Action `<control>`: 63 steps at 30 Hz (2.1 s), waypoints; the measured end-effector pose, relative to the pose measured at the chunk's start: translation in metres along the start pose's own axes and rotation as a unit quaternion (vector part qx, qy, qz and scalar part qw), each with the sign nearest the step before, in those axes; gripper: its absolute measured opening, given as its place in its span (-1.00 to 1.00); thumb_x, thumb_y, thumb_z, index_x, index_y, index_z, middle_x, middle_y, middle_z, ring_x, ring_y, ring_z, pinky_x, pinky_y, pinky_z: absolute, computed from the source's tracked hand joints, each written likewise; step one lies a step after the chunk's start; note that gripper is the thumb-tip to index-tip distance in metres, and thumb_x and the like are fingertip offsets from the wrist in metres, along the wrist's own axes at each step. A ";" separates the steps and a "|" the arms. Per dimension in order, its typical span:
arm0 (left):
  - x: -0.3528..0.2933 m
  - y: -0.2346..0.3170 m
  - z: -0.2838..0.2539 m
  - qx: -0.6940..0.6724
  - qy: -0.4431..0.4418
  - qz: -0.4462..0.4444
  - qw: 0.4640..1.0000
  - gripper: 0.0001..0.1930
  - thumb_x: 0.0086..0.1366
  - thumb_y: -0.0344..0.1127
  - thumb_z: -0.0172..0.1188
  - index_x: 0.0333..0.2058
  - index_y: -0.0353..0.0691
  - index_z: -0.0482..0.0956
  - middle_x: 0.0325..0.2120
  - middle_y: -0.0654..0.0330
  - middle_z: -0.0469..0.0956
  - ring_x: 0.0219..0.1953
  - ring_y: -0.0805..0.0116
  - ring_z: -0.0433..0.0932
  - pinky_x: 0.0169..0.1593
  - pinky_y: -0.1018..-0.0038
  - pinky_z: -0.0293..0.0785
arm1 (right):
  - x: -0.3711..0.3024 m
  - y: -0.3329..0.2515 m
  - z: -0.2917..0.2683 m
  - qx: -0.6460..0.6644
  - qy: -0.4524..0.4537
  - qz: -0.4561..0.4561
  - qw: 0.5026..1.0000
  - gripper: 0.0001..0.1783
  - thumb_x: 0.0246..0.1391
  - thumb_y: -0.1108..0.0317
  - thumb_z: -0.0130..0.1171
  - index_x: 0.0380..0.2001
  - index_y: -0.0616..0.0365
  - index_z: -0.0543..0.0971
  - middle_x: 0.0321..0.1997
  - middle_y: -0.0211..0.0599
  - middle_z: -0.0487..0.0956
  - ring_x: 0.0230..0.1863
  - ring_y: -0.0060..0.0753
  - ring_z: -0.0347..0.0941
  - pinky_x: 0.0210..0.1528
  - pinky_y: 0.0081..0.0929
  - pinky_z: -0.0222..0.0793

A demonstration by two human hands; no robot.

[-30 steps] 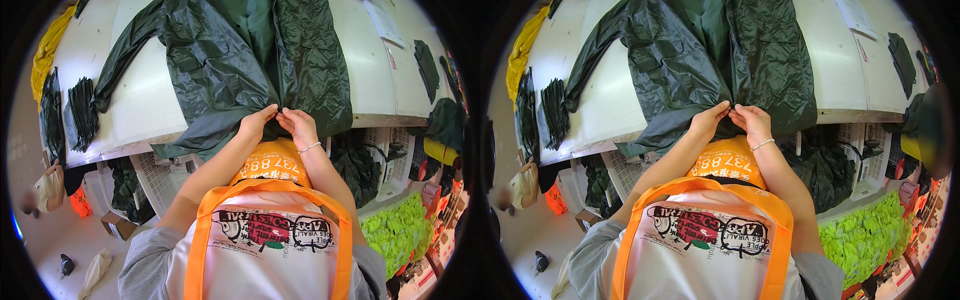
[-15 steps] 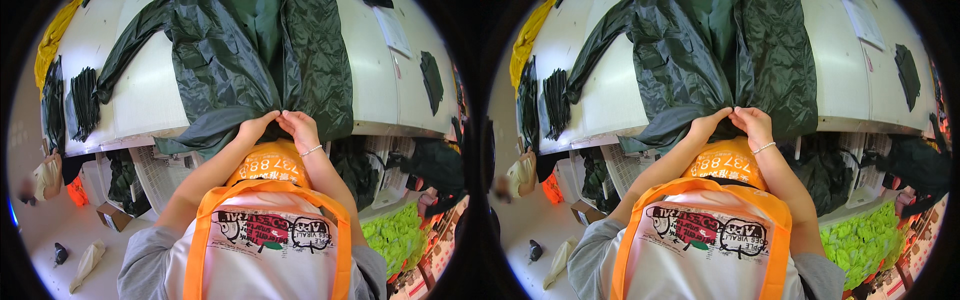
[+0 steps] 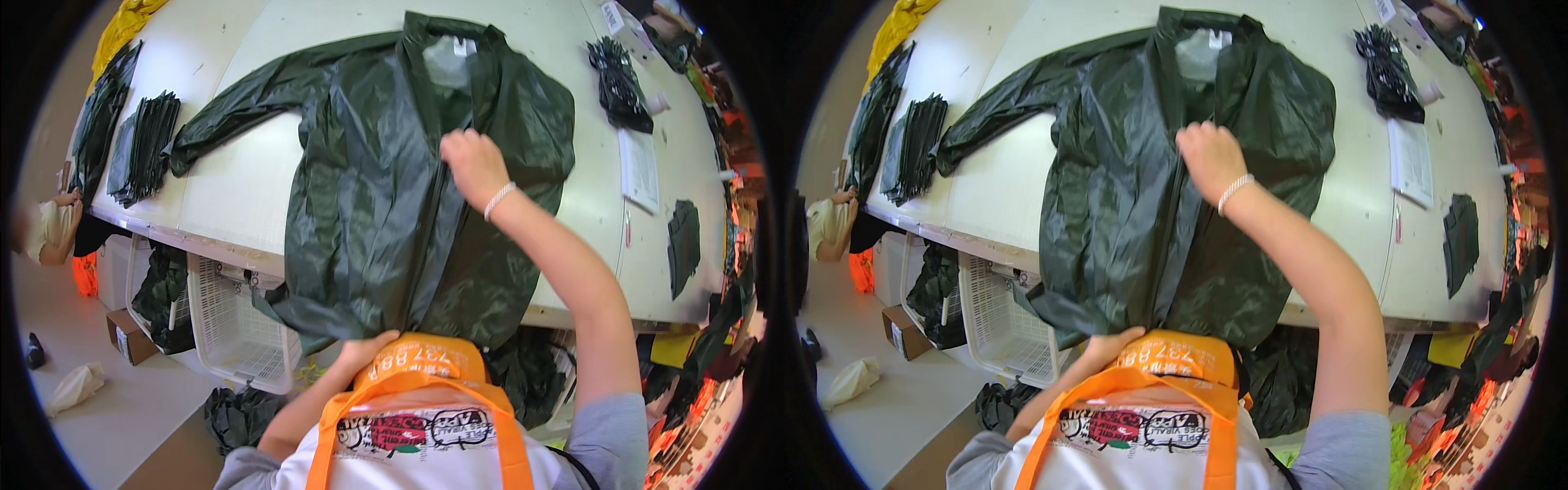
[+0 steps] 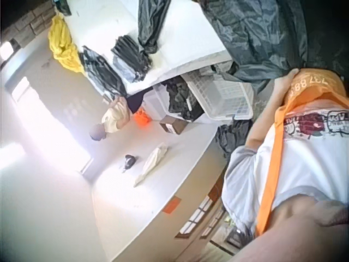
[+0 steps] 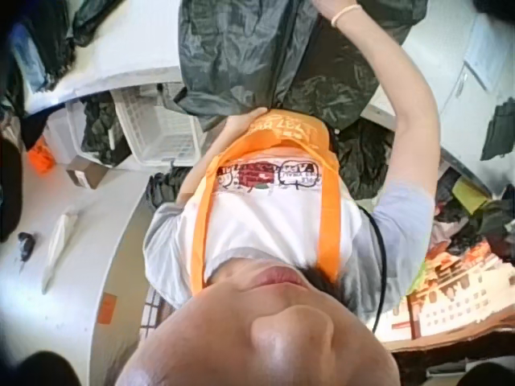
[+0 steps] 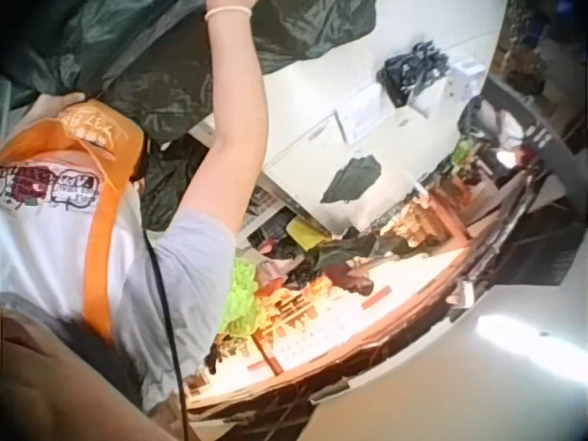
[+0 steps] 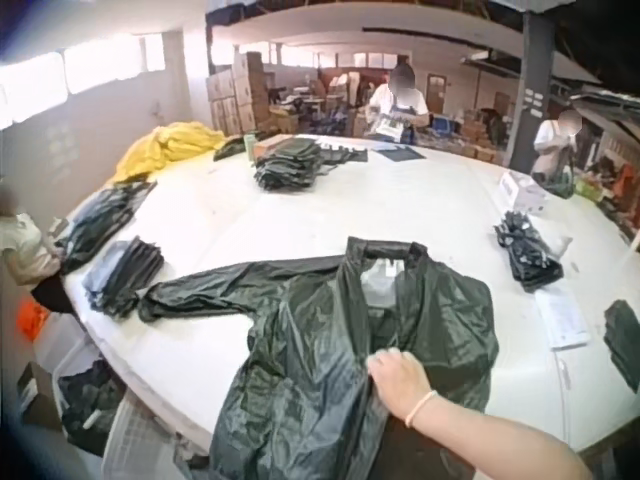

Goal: The person folds a dark green raincoat on a white table. They smooth the fabric, fold the sleeves inward, fold the body in half, then fold it into a compact rectangle and place it into a white basket.

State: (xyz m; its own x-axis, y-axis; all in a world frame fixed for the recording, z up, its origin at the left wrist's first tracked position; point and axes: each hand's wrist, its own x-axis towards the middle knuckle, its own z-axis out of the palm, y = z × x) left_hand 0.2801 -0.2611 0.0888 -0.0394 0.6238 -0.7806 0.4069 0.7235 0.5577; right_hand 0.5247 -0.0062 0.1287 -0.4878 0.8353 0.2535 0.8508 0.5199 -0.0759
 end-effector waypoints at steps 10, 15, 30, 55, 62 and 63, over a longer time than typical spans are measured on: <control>-0.013 -0.107 0.062 -0.272 0.088 -0.049 0.957 -0.40 0.00 -0.37 0.42 0.01 -0.36 0.38 -0.07 0.10 0.48 -0.06 0.29 0.44 0.01 0.43 0.39 | 0.181 0.160 0.062 -0.088 -0.007 0.072 0.994 -0.83 0.09 0.27 0.02 -0.37 0.10 0.54 -0.27 -0.19 0.54 -0.17 -0.13 0.47 -0.15 -0.21 0.40; 0.003 -0.113 0.010 -0.152 -0.158 -0.236 0.947 -0.60 0.13 -0.10 0.31 -0.20 -0.32 0.58 -0.28 0.16 0.60 -0.27 0.40 0.53 -0.12 0.48 0.45 | 0.138 0.209 0.059 0.209 0.233 0.170 0.934 -0.77 0.15 0.30 -0.04 -0.26 0.14 0.56 -0.18 -0.07 0.54 -0.13 -0.04 0.46 -0.05 -0.23 0.35; 0.299 0.225 -0.183 -0.134 0.128 0.045 0.982 -0.39 0.00 0.01 0.39 -0.33 -0.60 0.55 -0.42 0.02 0.61 -0.41 0.26 0.58 -0.28 0.39 0.48 | -0.121 0.172 0.130 0.667 0.103 0.535 0.509 -0.67 0.04 0.42 0.07 -0.12 0.35 0.48 -0.20 -0.09 0.58 -0.13 -0.31 0.47 -0.01 -0.41 0.33; 0.301 0.262 -0.200 0.286 0.382 0.477 0.738 -0.29 0.15 -0.24 0.20 0.22 -0.33 0.13 0.25 -0.12 0.11 0.29 -0.05 0.07 0.32 0.17 -0.05 | -0.017 0.128 0.000 0.072 -0.041 0.370 0.925 -0.65 0.04 0.31 0.14 -0.10 0.23 0.50 -0.08 -0.03 0.51 -0.02 -0.01 0.42 0.04 -0.23 0.33; 0.356 0.344 -0.052 0.418 0.173 0.576 0.681 -0.38 0.22 -0.14 0.07 0.21 -0.25 0.19 0.27 0.10 0.13 0.31 0.18 0.08 0.31 0.10 -0.04 | 0.159 0.091 0.133 0.129 0.016 0.349 0.928 -0.46 -0.14 0.41 0.26 -0.02 0.20 0.34 -0.09 0.05 0.44 -0.06 0.09 0.40 -0.02 -0.20 0.38; 0.365 0.343 -0.047 0.422 0.180 0.559 0.691 -0.38 0.23 -0.12 0.06 0.22 -0.24 0.19 0.27 0.11 0.13 0.32 0.19 0.08 0.31 0.10 -0.04 | 0.164 0.092 0.142 0.123 -0.004 0.363 0.923 -0.49 -0.14 0.45 0.24 -0.06 0.20 0.34 -0.11 0.04 0.44 -0.08 0.08 0.41 -0.04 -0.20 0.38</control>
State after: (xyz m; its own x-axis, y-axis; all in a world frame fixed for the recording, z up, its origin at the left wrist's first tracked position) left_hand 0.3624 0.2287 0.0080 0.5670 0.7967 0.2095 0.7481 -0.6044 0.2738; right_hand 0.4950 0.2039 0.0265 0.1923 0.9804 0.0423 0.8841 -0.1543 -0.4410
